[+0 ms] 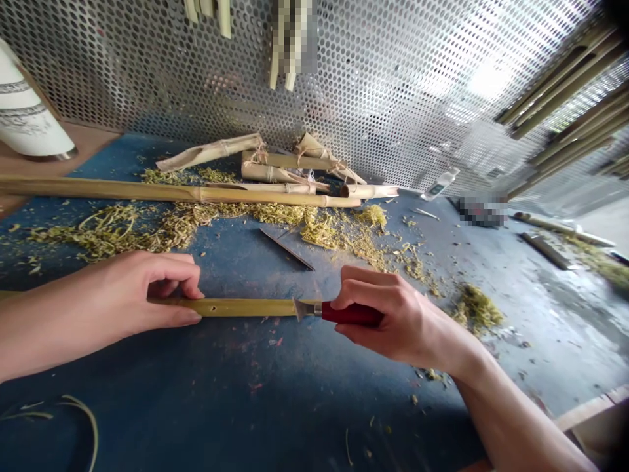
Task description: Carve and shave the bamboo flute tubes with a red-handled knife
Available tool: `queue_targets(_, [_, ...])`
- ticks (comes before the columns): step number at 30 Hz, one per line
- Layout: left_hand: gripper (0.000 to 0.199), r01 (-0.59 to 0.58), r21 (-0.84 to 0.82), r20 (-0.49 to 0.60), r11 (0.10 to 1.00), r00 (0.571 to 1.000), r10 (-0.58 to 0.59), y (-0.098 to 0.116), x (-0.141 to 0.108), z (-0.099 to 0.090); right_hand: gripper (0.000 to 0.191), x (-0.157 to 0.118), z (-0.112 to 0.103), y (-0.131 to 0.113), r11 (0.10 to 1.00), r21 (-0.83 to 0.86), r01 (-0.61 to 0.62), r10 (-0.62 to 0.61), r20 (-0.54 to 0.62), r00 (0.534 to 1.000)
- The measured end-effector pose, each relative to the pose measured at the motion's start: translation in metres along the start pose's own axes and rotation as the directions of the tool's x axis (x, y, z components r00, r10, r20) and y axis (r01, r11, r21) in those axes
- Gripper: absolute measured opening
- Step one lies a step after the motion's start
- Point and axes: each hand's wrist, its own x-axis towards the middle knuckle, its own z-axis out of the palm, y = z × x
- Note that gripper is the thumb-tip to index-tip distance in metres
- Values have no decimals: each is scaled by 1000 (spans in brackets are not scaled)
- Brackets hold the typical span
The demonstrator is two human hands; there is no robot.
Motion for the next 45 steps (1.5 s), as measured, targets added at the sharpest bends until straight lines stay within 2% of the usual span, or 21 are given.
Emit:
queue_targets(3, [59, 2, 17, -23, 1000, 1000, -2, -4, 0, 1, 22, 1, 2, -2, 1000, 4, -2, 2, -6, 1000])
queue_targets(10, [57, -33, 41, 21, 999, 999, 32, -8, 0, -2, 27, 1, 9, -3, 999, 32, -16, 17, -19, 1000])
queue_targets(15, [56, -3, 29, -45, 1000, 999, 4, 7, 0, -1, 26, 3, 12, 3, 998, 68, -14, 16, -30, 999])
queue_targets(19, [51, 0, 21, -48, 1000, 999, 1, 23, 0, -5, 25, 5, 14, 6, 997, 79, -13, 18, -59, 998])
queue_targets(22, [50, -6, 20, -46, 1000, 999, 7, 27, 1, -8, 24, 5, 16, 6, 996, 89, -11, 18, -77, 997])
queue_targets(29, [52, -6, 19, -40, 1000, 999, 7, 14, 2, -7, 23, 5, 14, 4, 995, 94, -18, 27, -98, 995])
queue_targets(45, [50, -14, -1, -32, 1000, 999, 14, 7, 4, -4, 24, 8, 15, 6, 996, 92, -6, 17, -116, 993])
